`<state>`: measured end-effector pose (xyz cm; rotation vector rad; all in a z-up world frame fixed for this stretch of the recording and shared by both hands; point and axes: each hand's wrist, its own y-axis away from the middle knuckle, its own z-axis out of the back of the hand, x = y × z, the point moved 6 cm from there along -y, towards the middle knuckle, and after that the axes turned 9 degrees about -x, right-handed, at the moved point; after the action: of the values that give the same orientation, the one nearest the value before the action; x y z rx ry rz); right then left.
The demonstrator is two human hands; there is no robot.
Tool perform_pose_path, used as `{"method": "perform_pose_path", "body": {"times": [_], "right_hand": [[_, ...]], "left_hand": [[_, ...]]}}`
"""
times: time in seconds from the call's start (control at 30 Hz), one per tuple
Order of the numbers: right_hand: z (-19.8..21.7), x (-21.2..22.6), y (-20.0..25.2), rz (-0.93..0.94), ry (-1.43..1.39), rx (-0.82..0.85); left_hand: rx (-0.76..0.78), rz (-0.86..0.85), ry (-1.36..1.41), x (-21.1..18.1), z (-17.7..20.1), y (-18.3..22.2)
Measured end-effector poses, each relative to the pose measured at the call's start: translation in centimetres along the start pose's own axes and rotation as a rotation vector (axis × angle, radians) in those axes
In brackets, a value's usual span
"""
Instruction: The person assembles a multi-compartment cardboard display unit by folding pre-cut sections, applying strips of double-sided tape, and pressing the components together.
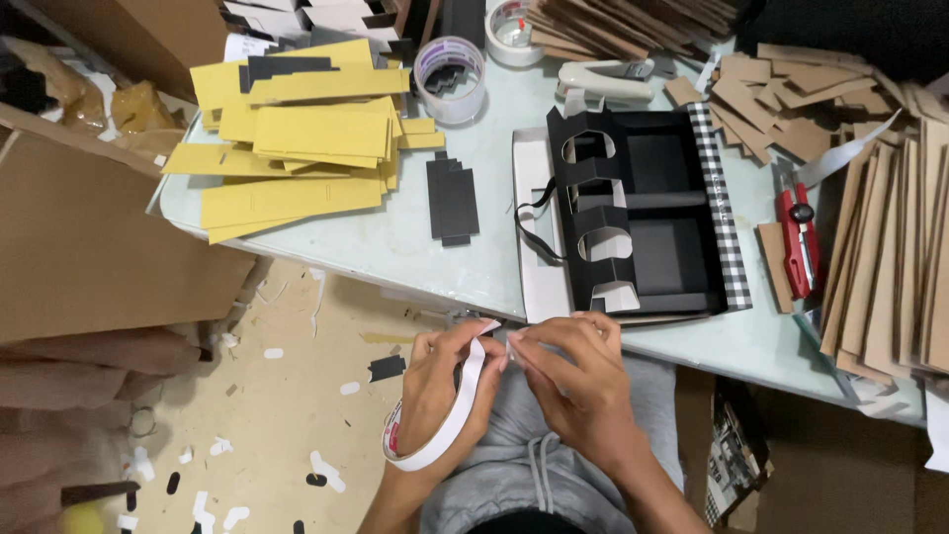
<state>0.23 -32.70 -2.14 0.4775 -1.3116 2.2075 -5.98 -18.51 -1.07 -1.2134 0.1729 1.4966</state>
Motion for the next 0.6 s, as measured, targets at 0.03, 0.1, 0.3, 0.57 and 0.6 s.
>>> {"method": "perform_pose_path", "body": {"times": [0.03,0.1,0.3,0.57,0.6], "right_hand": [[0.0,0.0,-0.3,0.009,0.003,-0.007],[-0.2,0.2,-0.7,-0.013,-0.119,0.022],[-1.7,-0.2,0.3,-0.059,-0.302,0.116],[0.0,-0.7,0.3,-0.104,-0.192,0.016],[-0.2,-0.5,0.2,-0.081,-0.269,0.050]], "left_hand": [[-0.005,-0.010,0.001,0.1,0.0,0.0],[-0.001,0.024,-0.005,0.7,0.0,0.4],[-0.016,0.075,0.076,0.4,0.2,0.7],[0.043,0.080,0.020,1.2,0.1,0.9],[0.065,0.085,0.025,1.2,-0.1,1.2]]}}
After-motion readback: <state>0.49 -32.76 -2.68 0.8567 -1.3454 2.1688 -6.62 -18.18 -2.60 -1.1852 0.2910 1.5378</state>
